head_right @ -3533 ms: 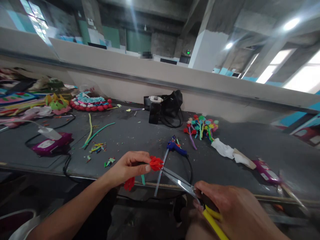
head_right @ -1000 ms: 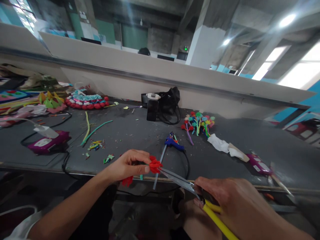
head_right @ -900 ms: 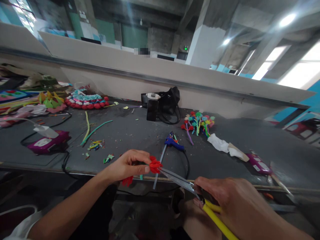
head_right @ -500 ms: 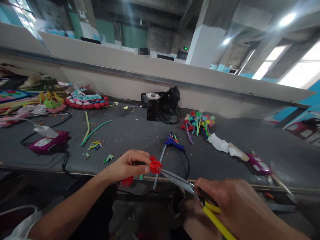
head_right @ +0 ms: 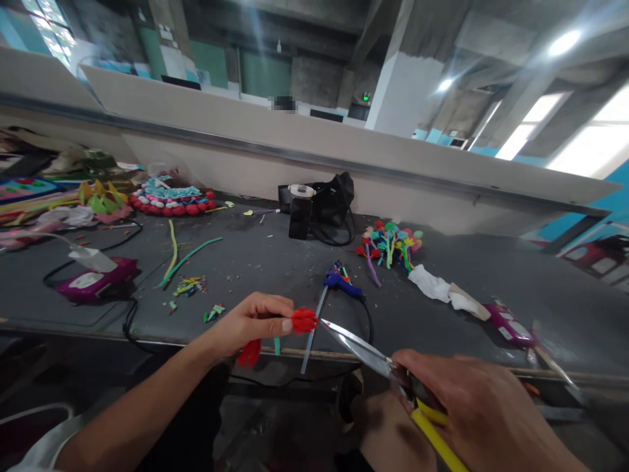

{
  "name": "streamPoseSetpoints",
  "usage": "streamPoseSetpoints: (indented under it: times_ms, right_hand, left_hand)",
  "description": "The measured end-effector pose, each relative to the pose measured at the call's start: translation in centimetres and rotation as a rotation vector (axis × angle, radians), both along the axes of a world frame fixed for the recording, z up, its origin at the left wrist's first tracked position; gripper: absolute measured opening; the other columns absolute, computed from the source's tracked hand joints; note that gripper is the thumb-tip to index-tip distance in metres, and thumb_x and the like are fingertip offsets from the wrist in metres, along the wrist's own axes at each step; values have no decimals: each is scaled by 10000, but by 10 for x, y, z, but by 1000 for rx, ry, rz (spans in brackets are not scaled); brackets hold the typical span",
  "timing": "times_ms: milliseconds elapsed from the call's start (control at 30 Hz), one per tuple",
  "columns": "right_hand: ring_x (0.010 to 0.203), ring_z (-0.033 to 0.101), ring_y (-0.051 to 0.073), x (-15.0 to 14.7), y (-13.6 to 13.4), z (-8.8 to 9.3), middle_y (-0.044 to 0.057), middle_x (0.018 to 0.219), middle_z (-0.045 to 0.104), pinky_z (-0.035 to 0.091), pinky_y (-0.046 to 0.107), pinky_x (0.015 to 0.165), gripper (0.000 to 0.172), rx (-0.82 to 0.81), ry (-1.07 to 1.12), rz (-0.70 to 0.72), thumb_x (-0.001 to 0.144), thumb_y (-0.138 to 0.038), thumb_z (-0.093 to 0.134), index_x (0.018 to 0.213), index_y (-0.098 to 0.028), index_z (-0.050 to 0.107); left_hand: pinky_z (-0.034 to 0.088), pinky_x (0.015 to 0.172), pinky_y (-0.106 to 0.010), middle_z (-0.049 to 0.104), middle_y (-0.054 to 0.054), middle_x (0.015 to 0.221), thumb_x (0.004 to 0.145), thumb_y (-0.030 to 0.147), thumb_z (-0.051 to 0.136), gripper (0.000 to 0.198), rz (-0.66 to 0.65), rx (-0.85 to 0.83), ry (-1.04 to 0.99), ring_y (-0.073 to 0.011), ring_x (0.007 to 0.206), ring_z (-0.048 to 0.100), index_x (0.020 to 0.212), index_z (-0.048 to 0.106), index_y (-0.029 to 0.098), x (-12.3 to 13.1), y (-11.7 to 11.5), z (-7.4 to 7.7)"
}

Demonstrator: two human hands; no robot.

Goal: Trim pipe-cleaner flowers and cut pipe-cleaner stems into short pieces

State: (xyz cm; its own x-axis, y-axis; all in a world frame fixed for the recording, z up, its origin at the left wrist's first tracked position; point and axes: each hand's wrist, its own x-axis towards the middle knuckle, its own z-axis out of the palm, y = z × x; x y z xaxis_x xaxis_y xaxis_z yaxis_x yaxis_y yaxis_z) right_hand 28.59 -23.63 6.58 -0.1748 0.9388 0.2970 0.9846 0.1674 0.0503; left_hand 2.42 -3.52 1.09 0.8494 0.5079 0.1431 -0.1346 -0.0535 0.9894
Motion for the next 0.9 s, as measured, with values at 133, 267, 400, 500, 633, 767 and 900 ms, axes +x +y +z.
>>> streamPoseSetpoints:
  times_ms: [133, 267, 400, 500, 633, 767, 900]
  right_hand:
    - [595, 671, 217, -1, 1, 4, 23, 816, 746, 488, 308, 537, 334, 170, -204, 87, 776, -168, 419, 1003, -262, 646]
    - [655, 662, 234, 9, 2, 4, 48, 787, 720, 455, 347, 638, 348, 251, -449, 149, 794, -181, 434, 1088, -240, 612]
    - [662, 631, 256, 17, 3, 2, 71, 768, 684, 414, 372, 633, 375, 192, -568, 188, 816, -248, 470, 1165, -213, 604]
    - [653, 614, 257, 14, 6, 4, 76, 749, 669, 412, 376, 630, 363, 165, -627, 159, 841, -238, 459, 1165, -220, 619]
    - [649, 601, 248, 6, 8, 9, 75, 749, 659, 402, 378, 640, 364, 200, -641, 139, 859, -157, 414, 1143, -227, 630]
    - [624, 573, 227, 1, 11, 14, 57, 726, 640, 373, 366, 622, 433, 233, -661, 164, 857, -67, 339, 1160, -222, 606]
    - [618, 548, 219, -4, 13, 14, 55, 702, 618, 362, 364, 622, 452, 245, -715, 113, 869, -45, 296, 1150, -214, 608]
  left_hand:
    - [458, 747, -252, 676, -60, 808, 782, 371, 691, 251, -9, -81, -9, -151, 780, 588, 779, 749, 128, -1, -2, 2]
    - [456, 673, -225, 674, -59, 746, 775, 373, 690, 259, -43, -145, -9, -122, 677, 565, 744, 746, 122, -2, -2, 3]
    - [401, 590, -204, 663, -55, 733, 789, 354, 672, 249, -82, -159, 1, -87, 596, 501, 751, 748, 119, -3, -2, 3]
    - [331, 536, -216, 606, -40, 666, 805, 356, 650, 268, -82, -137, 27, -78, 555, 408, 761, 750, 111, -5, -1, 1]
    - [229, 494, -241, 458, 7, 546, 805, 408, 635, 324, -74, -114, 68, -81, 515, 285, 759, 749, 109, -6, -1, 0]
    - [204, 490, -249, 460, 9, 555, 797, 422, 634, 331, -85, -111, 87, -76, 507, 268, 747, 745, 113, -6, -1, 2]
    - [218, 490, -244, 488, 2, 576, 807, 411, 631, 328, -91, -105, 85, -68, 506, 285, 754, 745, 108, -6, -1, 2]
